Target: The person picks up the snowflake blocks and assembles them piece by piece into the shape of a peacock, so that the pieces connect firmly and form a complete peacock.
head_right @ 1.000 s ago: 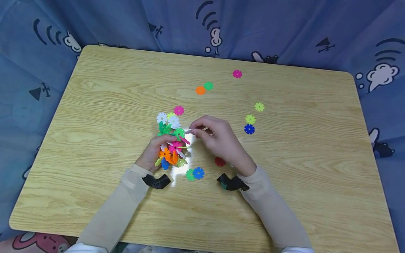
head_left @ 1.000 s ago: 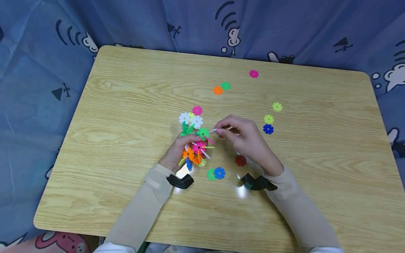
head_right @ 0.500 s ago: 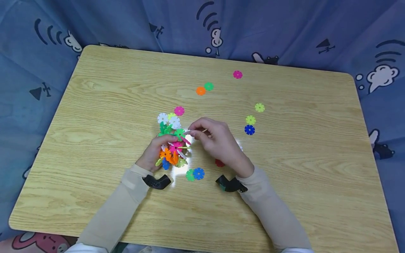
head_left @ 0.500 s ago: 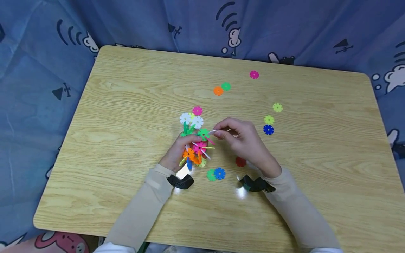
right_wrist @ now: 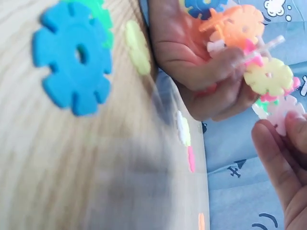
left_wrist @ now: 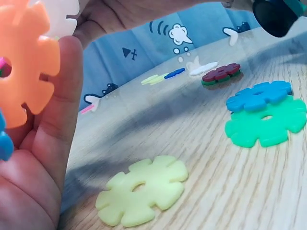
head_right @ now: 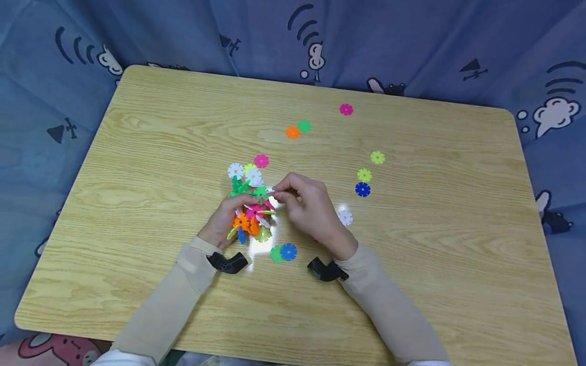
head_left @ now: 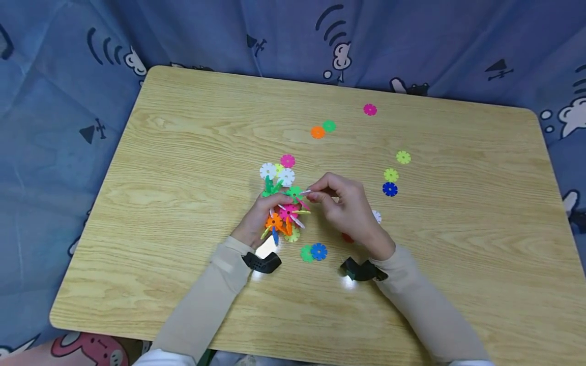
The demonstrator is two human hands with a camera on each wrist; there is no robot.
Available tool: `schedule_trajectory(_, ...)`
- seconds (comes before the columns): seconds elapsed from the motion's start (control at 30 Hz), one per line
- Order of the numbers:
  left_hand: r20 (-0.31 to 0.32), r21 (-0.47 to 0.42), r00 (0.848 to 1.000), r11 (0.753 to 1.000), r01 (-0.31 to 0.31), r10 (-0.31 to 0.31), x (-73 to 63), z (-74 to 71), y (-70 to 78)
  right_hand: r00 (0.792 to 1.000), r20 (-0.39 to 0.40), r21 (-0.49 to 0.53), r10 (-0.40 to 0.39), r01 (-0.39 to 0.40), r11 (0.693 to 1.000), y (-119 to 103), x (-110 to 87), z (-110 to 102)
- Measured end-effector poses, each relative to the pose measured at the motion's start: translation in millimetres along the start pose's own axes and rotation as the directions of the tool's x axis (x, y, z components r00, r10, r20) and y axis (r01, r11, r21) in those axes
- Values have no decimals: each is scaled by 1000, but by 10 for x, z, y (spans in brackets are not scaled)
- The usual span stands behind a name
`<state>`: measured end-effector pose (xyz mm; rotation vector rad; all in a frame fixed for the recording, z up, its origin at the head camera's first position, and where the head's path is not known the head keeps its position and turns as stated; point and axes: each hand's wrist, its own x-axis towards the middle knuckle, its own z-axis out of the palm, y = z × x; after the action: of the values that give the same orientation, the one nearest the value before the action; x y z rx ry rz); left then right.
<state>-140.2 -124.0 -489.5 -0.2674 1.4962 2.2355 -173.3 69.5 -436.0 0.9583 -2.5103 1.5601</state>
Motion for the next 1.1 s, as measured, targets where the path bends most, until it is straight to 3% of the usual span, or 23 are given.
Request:
schedule_trajectory(0.17,6,-26,1000,1000,4,-4,0,7,-5,1000,-22,-3,7,-7,1000,25,-14,28)
schedule_trajectory(0.4,-13,-36,999,999,35,-36,4,1,-3,998,22,-11,53,-52,999,38,-12,34)
schedule_trajectory(0.6,-44,30,997,998,60,-58,-2,1,2,1000,4,-18,-17,17,1000,65,-22,49)
schedule_trajectory(0.83,-31,6,998,999,48,-48,14,10,3,999,-36,-94,-30,26,995,77,-47,112)
schedule_trajectory(1.0,-36,13,999,1000,10,-9,29,14,-2,998,16,23,59,-60,998,133,-18,72)
schedule_trajectory(1.1,-16,-33,999,999,-33,32,17,6,0,993,55,104,100,-106,989,166,-3,45)
